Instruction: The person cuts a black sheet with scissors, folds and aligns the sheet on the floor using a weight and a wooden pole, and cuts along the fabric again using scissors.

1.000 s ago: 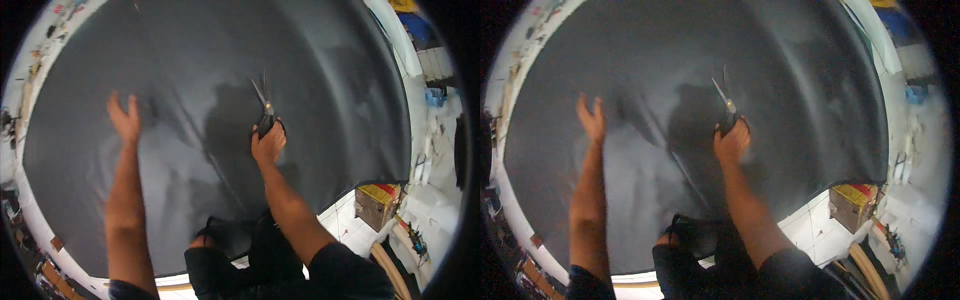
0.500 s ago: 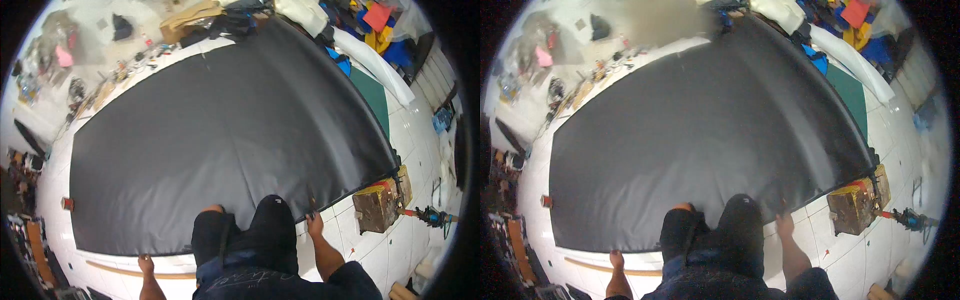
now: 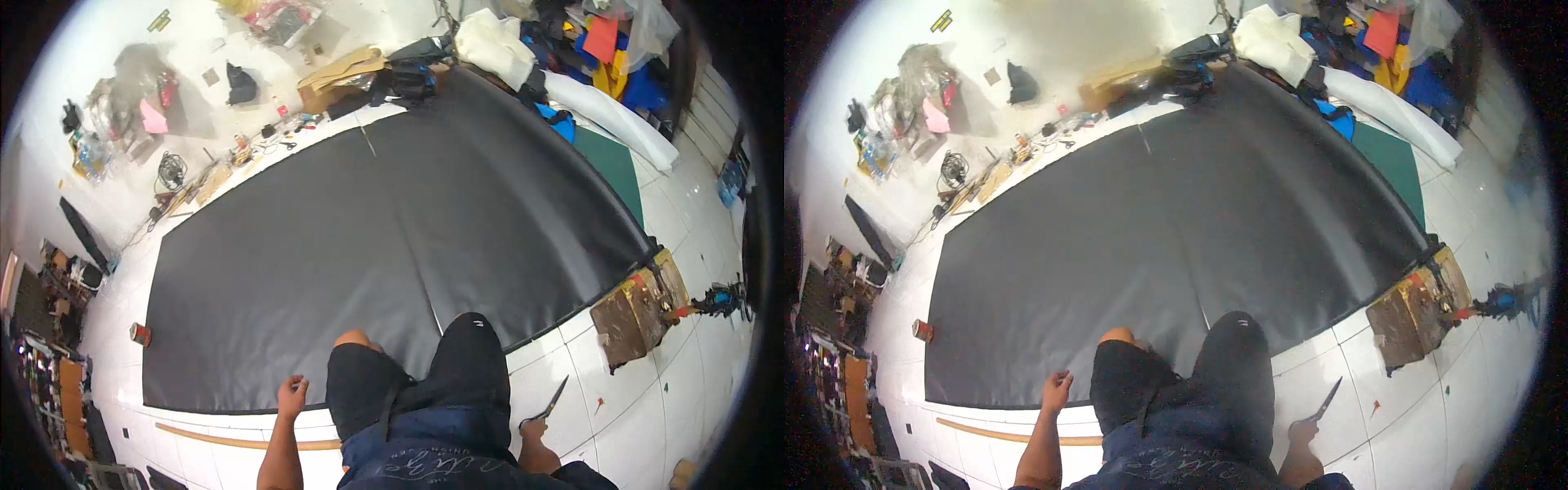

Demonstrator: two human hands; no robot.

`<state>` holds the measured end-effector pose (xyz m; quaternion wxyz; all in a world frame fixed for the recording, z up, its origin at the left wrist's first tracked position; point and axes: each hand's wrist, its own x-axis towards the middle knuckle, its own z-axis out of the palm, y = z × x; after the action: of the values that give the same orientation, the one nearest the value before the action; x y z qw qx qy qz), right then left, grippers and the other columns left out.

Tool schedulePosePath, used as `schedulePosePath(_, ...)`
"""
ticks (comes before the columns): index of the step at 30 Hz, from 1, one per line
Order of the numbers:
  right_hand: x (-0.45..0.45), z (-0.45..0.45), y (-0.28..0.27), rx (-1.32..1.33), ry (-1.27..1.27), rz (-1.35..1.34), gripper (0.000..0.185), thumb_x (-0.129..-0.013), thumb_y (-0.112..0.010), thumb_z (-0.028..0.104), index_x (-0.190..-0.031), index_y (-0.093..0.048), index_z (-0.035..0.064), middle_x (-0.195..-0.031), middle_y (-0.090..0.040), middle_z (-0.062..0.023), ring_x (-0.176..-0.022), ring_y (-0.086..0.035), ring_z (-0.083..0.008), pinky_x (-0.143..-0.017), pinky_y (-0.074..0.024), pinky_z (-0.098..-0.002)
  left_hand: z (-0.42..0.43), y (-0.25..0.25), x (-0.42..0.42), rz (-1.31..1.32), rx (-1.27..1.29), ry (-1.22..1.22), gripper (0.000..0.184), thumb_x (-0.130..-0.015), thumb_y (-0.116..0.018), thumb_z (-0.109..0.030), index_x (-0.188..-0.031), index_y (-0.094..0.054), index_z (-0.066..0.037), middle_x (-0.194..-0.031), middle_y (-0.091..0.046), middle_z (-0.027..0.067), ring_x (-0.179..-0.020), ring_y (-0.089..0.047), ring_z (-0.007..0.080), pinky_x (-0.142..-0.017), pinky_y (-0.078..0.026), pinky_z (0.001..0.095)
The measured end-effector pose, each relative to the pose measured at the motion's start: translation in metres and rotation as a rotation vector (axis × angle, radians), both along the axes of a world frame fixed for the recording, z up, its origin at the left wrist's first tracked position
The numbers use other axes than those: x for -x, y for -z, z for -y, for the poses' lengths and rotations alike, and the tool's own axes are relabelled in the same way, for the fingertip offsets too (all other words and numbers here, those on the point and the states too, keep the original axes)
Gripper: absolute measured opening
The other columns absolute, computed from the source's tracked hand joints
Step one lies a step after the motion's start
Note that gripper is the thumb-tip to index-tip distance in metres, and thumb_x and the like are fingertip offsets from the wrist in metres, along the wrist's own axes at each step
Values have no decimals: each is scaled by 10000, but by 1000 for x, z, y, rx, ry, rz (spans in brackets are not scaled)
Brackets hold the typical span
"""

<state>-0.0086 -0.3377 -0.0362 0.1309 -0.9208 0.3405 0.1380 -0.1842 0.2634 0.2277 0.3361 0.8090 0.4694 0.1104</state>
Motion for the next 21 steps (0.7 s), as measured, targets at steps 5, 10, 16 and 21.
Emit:
schedulePosePath(5,-49,31,-27,304,-1262,-512,203,-820,-595,276,-804,-750,146,-903,-710,-85,-909,-680,-259,-768,-546,-399,40,-30,-73,97,60,121,468,-839,-688,-288,-1203,-588,-13,-1283,-544,242,-1172,-553,339,-947,-460,419)
schedulePosePath(10,-125,-79,-85,-171,-765,-106,375,-844,-601,335,-1047,-627,21,-1056,-638,-207,-1000,-613,-373,-846,-499,-450,77,-35,-102,-133,-229,456,673,-808,-695,-332,-1372,-441,-67,-1437,-350,292,-1331,-330,464,-1105,-278,504)
schedulePosePath(16,-164,-183,5,129,-1263,550,610,-868,-527,538,-1354,-481,172,-1335,-476,-222,-1190,-467,-443,-931,-387,-602,96,-44,-107,-111,-175,594,682,-769,-691,-321,-1345,-441,-56,-1411,-344,322,-1300,-337,496,-1083,-285,535)
schedulePosePath(21,-165,-200,-59,-8,-1194,142,695,-872,-546,520,-1475,-339,244,-1527,-219,-213,-1367,-263,-456,-1052,-247,-649,106,-85,-108,-166,-147,719,654,-706,-723,-297,-1256,-482,-38,-1247,-448,278,-1148,-448,449,-990,-351,528)
